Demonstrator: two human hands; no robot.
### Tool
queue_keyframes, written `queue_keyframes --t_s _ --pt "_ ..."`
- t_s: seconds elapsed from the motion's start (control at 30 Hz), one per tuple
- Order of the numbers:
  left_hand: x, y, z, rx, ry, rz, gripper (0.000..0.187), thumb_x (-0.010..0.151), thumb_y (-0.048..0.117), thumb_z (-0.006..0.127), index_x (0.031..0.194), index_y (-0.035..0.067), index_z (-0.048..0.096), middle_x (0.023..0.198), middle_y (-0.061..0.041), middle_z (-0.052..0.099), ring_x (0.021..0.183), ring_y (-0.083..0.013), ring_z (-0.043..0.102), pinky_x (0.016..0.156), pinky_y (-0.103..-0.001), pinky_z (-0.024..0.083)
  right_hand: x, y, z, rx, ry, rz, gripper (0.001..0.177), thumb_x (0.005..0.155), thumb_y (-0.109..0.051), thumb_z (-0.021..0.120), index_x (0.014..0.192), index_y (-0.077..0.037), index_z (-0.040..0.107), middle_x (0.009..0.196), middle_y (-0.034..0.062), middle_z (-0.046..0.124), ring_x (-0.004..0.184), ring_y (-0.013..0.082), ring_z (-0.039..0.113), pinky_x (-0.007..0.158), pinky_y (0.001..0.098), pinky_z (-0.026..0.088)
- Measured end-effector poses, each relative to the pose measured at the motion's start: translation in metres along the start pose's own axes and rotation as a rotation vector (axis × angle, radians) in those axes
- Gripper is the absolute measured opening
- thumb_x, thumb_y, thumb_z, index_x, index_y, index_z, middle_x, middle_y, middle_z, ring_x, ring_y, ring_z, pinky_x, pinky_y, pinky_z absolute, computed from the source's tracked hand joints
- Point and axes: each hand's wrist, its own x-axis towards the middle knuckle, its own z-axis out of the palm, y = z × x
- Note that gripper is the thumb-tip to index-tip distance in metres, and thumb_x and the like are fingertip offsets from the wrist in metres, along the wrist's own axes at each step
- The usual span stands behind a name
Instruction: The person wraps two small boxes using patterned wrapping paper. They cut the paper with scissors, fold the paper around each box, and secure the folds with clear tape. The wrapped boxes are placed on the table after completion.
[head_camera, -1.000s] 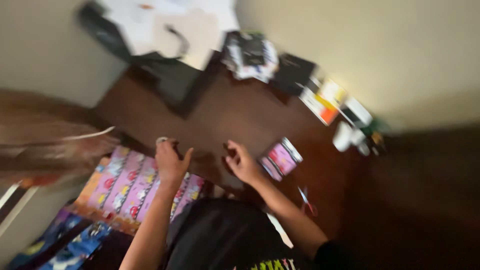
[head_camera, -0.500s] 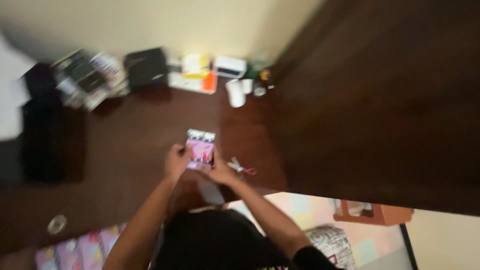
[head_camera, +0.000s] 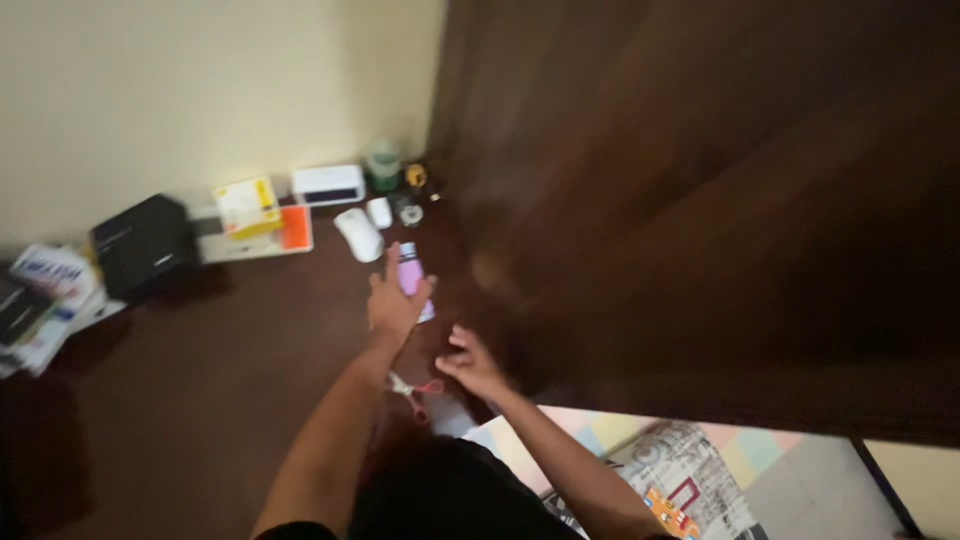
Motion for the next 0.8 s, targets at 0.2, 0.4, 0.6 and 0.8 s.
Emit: queue_keyframes --t_s 0.2,0.4,0.6,0.8 --pt "0.028 0.005 0.077 -0.090 -0.009 0.110 0.101 0.085 0.050 0.078 0.163 0.030 0.019 0.125 -0.032 0.056 0.102 -0.0481 0.064 0.090 -0.052 0.054 -0.006 -0.008 -0.019 0.348 -0.107 0.173 0.086 0.089 -0.024 0.075 0.159 -0.012 0.026 0.156 0.0106 0.049 0.120 0.0220 0.065 0.097 0.0405 0.054" --pt "0.034 -0.018 0.101 -0.467 -0.209 0.252 0.095 0.093 0.032 0.069 0.166 0.022 0.008 0.144 -0.031 0.050 0.122 -0.0411 0.062 0.095 -0.045 0.057 0.044 -0.015 -0.019 0.857 -0.075 0.083 0.075 0.092 -0.017 0.063 0.160 -0.014 0.030 0.152 0.0097 0.045 0.135 0.0282 0.052 0.111 0.0511 0.047" --pt "0.007 -0.066 0.047 -0.482 -0.193 0.095 0.083 0.098 0.030 0.066 0.164 0.015 0.017 0.148 -0.029 0.052 0.128 -0.0347 0.059 0.098 -0.042 0.054 0.073 -0.008 -0.018 1.017 -0.067 0.062 0.073 0.090 -0.017 0.065 0.155 -0.010 0.031 0.148 -0.0001 0.047 0.135 0.0269 0.054 0.108 0.0552 0.045" --pt "-0.041 -0.136 -0.016 -0.554 -0.086 -0.085 0.070 0.098 0.031 0.062 0.158 0.008 0.033 0.141 -0.027 0.057 0.123 -0.0305 0.063 0.095 -0.038 0.054 0.060 -0.039 0.042 0.797 -0.030 0.277 0.071 0.093 -0.019 0.064 0.155 -0.013 0.032 0.156 0.0086 0.050 0.125 0.0278 0.060 0.102 0.0482 0.048"
